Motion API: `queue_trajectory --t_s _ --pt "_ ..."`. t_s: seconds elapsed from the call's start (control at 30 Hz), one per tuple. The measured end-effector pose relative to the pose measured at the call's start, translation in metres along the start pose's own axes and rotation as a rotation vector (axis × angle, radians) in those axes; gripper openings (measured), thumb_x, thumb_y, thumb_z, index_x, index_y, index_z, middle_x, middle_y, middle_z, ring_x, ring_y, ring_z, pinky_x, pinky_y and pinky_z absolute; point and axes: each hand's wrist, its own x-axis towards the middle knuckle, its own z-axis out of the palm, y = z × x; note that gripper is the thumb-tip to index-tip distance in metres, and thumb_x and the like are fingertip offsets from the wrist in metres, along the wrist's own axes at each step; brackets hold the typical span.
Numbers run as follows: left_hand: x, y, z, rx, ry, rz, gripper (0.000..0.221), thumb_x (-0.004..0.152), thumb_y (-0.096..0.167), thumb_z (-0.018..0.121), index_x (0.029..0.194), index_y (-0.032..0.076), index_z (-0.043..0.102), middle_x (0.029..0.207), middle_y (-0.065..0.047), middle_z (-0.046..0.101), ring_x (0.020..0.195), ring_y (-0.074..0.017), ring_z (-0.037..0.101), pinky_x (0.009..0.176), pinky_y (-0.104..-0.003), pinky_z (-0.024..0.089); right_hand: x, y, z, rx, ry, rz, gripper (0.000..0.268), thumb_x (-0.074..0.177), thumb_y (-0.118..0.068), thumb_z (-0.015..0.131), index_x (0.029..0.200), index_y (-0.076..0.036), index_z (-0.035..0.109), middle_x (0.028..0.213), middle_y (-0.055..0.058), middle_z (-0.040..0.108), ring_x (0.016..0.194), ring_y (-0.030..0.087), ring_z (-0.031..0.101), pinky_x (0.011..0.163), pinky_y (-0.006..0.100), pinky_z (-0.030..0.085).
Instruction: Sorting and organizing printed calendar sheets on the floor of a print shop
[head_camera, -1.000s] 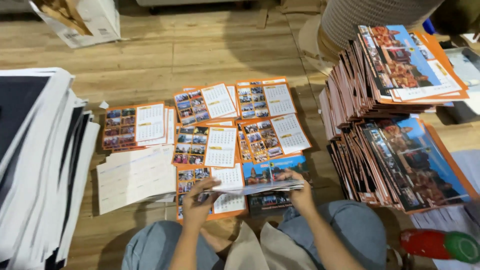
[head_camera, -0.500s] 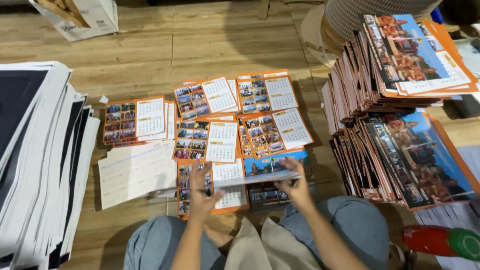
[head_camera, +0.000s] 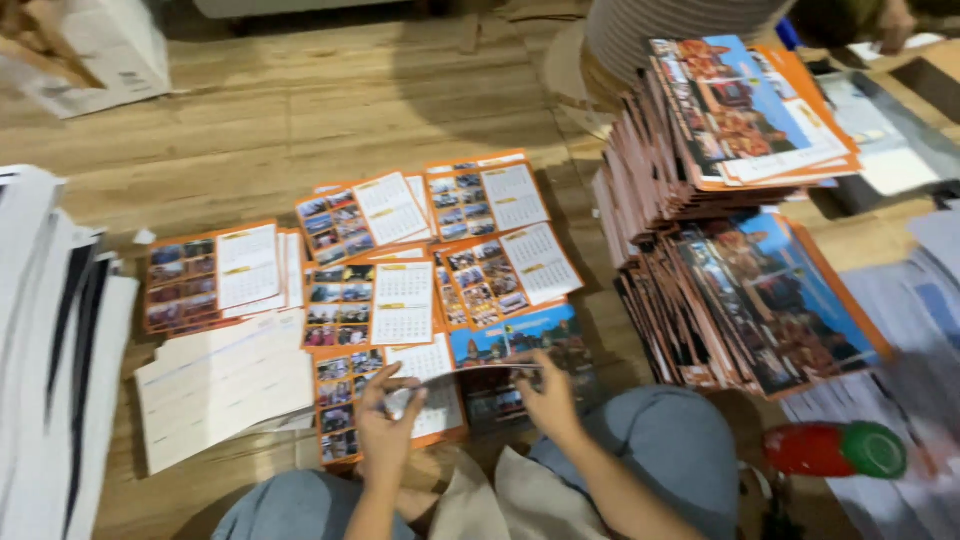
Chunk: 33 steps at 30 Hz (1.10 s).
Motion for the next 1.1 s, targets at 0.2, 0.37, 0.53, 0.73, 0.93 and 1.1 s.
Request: queue_trajectory --t_s 0.2,0.37,0.53,0.73,0.93,1.1 --pt "0.009 -0.041 0.001 0.122 -0.012 -0.023 0.029 0.073 0.018 0.075 0.102 0.018 0.068 0.06 0.007 0.058 0.043 -0.0042 0.032 0.042 -0.021 0.027 0.007 0.083 0.016 -0.007 -0.037 0.088 0.02 0.079 -0.002 0.06 0.094 -0.016 0.063 0.075 -0.002 0.064 0.07 0.009 0.058 0.067 0.022 0.045" --pt "0.005 -0.042 -0.001 0.082 -0.047 -0.245 0.008 0.081 0.011 0.063 0.085 0.014 0.056 0.065 0.001 0.051 0.038 -0.0082 0.029 0.038 -0.026 0.022 0.005 0.067 0.013 -0.062 -0.007 0.087 0.019 0.082 -0.016 0.061 0.1 -0.013 0.058 0.078 0.001 0.062 0.074 0.013 0.058 0.067 0.026 0.043" --pt "0.005 -0.025 0.003 0.174 -0.104 -0.318 0.02 0.084 0.019 0.061 0.1 0.006 0.062 0.086 -0.008 0.07 0.079 -0.0213 0.067 0.069 -0.033 0.055 -0.003 -0.02 0.005 -0.277 0.22 -0.244 0.082 0.077 -0.016 0.069 0.142 0.002 0.022 0.134 0.021 0.034 0.119 0.032 0.04 0.101 0.041 0.035" --pt "0.011 -0.032 -0.002 0.039 -0.205 -0.488 0.023 0.077 0.013 0.071 0.097 0.012 0.06 0.095 -0.005 0.072 0.09 -0.023 0.067 0.083 -0.035 0.047 -0.016 -0.007 0.03 -0.734 -0.372 -0.534 0.1 0.059 -0.041 0.09 0.139 -0.018 0.035 0.15 0.013 0.018 0.138 0.039 0.011 0.108 0.059 0.005" --pt "0.015 -0.001 -0.013 -0.18 -0.172 -0.798 0.051 0.07 0.039 0.07 0.117 0.019 0.064 0.119 -0.004 0.066 0.119 -0.0258 0.055 0.101 -0.044 0.035 -0.009 0.001 0.034 -0.636 -0.68 -0.157 0.086 0.069 -0.01 0.073 0.142 -0.021 0.028 0.149 0.005 0.025 0.135 0.032 0.023 0.106 0.048 0.029" --pt "0.016 0.0 -0.008 -0.678 -0.094 -0.911 0.052 0.079 0.019 0.065 0.128 0.005 0.053 0.105 -0.015 0.064 0.093 -0.0288 0.061 0.078 -0.037 0.05 -0.002 -0.002 0.028 -0.514 -0.643 -0.19 0.087 0.075 -0.059 0.067 0.142 -0.019 0.03 0.145 0.01 0.033 0.128 0.032 0.038 0.096 0.05 0.037"
